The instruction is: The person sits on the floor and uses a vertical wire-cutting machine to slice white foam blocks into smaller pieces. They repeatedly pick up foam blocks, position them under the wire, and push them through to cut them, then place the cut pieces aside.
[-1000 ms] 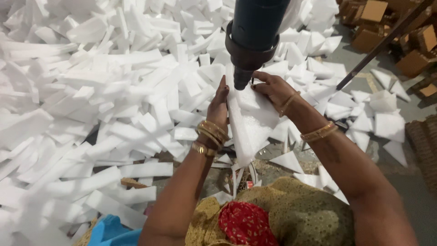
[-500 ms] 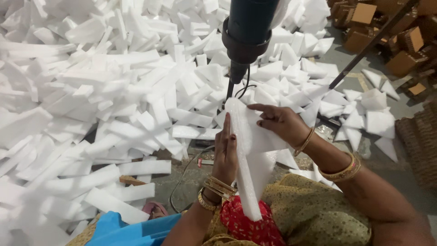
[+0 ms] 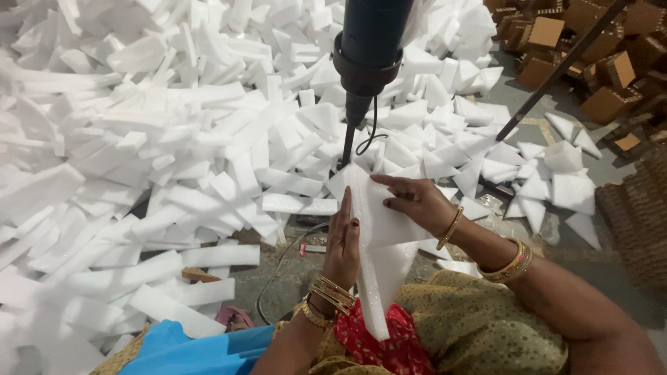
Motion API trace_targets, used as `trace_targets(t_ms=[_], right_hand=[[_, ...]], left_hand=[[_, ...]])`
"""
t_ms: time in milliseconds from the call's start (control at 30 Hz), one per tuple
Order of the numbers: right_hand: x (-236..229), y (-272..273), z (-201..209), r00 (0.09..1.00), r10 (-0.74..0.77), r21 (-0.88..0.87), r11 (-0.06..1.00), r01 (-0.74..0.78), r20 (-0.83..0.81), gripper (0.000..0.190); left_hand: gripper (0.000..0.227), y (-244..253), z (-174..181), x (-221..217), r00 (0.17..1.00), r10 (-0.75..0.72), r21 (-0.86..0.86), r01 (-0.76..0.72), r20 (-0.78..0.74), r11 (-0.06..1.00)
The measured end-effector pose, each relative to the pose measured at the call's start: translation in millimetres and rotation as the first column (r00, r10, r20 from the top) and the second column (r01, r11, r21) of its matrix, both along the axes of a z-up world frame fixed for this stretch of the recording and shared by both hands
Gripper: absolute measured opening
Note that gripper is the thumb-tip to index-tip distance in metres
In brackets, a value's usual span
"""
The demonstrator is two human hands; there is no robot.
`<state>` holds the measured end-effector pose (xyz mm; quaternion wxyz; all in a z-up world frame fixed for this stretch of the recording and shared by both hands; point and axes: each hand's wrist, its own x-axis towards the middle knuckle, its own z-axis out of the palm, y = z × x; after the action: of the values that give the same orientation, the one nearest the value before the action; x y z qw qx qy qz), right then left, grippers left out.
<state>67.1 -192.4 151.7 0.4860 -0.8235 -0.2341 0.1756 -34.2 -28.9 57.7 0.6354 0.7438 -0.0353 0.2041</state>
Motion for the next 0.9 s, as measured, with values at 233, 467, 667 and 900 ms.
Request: trace_targets(t_ms=[233,467,667,900], right_hand=[[17.9,-0.3,-25.7,0.999,0.052,0.069,0.996,-0.052,-0.004,0.065],[21.4,32.4,-37.5,0.996,-0.026,0.183,0.982,0.040,-0.081,0.075],[6.6,66.5,-34.3,1.000,0.006,0.103,0.995,-0.003,-0.029,0.069],[35.9,72.5,-97.5,0.973,0.195,-0.081,0.975,-0.206,-0.122,0.047]], left_hand=[[0.078,11.7,8.3,-0.4,0.988,-0.116,-0.042,0.112,-0.101,0.993],[0.106,56.4,-2.6,2.7,0.960,-0.191,0.102,0.214,-0.203,0.971],[0.104,138.0,-52.4,-5.9,0.817,0.040,0.486,0.302,-0.575,0.820],[0.025,393.5,-44.8,-65.9,0.704,0.618,0.911,-0.411,0.350,-0.048]])
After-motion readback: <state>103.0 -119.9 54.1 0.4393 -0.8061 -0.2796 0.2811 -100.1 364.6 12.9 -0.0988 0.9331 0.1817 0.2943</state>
